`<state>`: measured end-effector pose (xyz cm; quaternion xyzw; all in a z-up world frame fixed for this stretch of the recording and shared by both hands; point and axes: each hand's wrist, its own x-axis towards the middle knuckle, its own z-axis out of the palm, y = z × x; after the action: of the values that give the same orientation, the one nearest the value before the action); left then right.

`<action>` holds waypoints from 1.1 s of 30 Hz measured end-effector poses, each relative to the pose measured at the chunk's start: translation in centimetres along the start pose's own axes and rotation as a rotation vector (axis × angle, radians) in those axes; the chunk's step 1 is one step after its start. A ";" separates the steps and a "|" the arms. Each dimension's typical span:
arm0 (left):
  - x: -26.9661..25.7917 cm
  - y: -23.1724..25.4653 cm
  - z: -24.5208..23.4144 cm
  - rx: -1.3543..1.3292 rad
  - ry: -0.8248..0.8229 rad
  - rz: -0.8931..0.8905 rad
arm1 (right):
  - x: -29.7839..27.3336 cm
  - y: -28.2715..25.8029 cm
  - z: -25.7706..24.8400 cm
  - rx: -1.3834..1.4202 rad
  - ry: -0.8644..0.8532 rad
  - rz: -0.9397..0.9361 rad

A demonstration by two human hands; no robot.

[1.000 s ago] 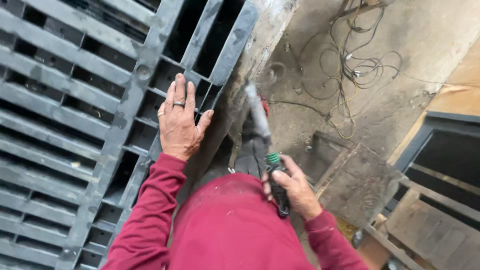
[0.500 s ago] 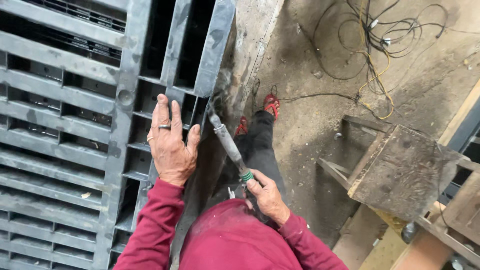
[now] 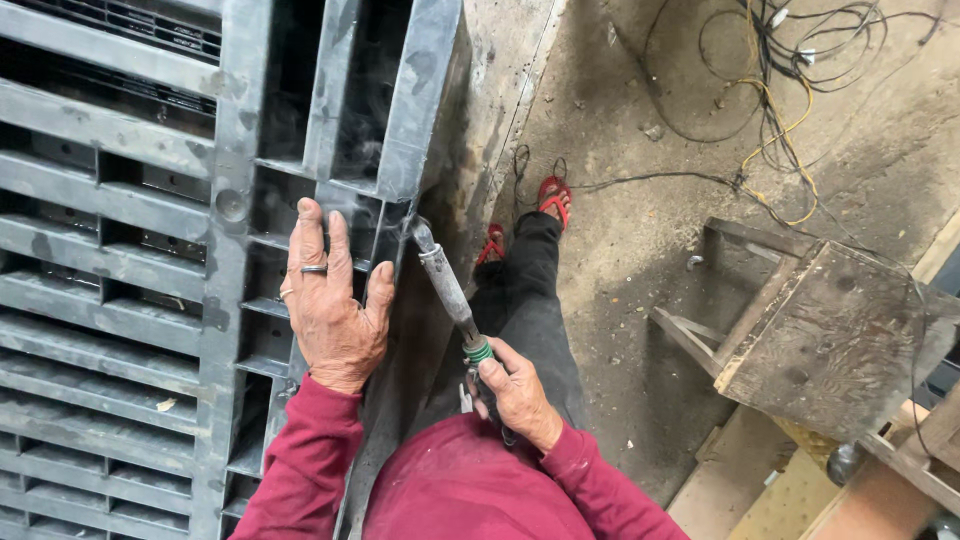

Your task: The person uses a soldering iron to melt and smooth the edges of a gray plastic crate. They hold the crate steady with one hand while applying the heated tool to various seams and corners to fuse the plastic.

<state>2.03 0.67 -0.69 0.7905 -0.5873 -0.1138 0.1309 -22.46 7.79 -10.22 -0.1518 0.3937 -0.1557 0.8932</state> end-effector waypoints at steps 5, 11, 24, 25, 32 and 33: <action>-0.3 0.1 0.2 0.072 -0.028 -0.040 | 0.0 -0.5 0.2 0.129 -0.038 0.082; -0.5 0.2 0.3 0.067 -0.032 -0.057 | -0.4 -1.9 0.2 0.160 -0.031 0.084; -0.6 0.0 0.4 0.073 -0.043 -0.064 | -0.4 -1.6 0.3 0.092 -0.038 0.043; -0.6 0.0 0.4 0.072 -0.043 -0.063 | -0.3 -1.5 0.3 0.105 -0.034 0.050; -0.6 -0.1 0.4 0.074 -0.044 -0.058 | -0.3 -1.1 0.6 0.159 -0.038 0.083; -0.7 -0.1 0.4 0.078 -0.044 -0.059 | -0.3 -1.1 0.6 0.171 -0.047 0.083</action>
<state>1.79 1.29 -1.11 0.8094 -0.5704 -0.1120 0.0838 -22.36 7.00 -9.17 -0.0621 0.3640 -0.1481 0.9175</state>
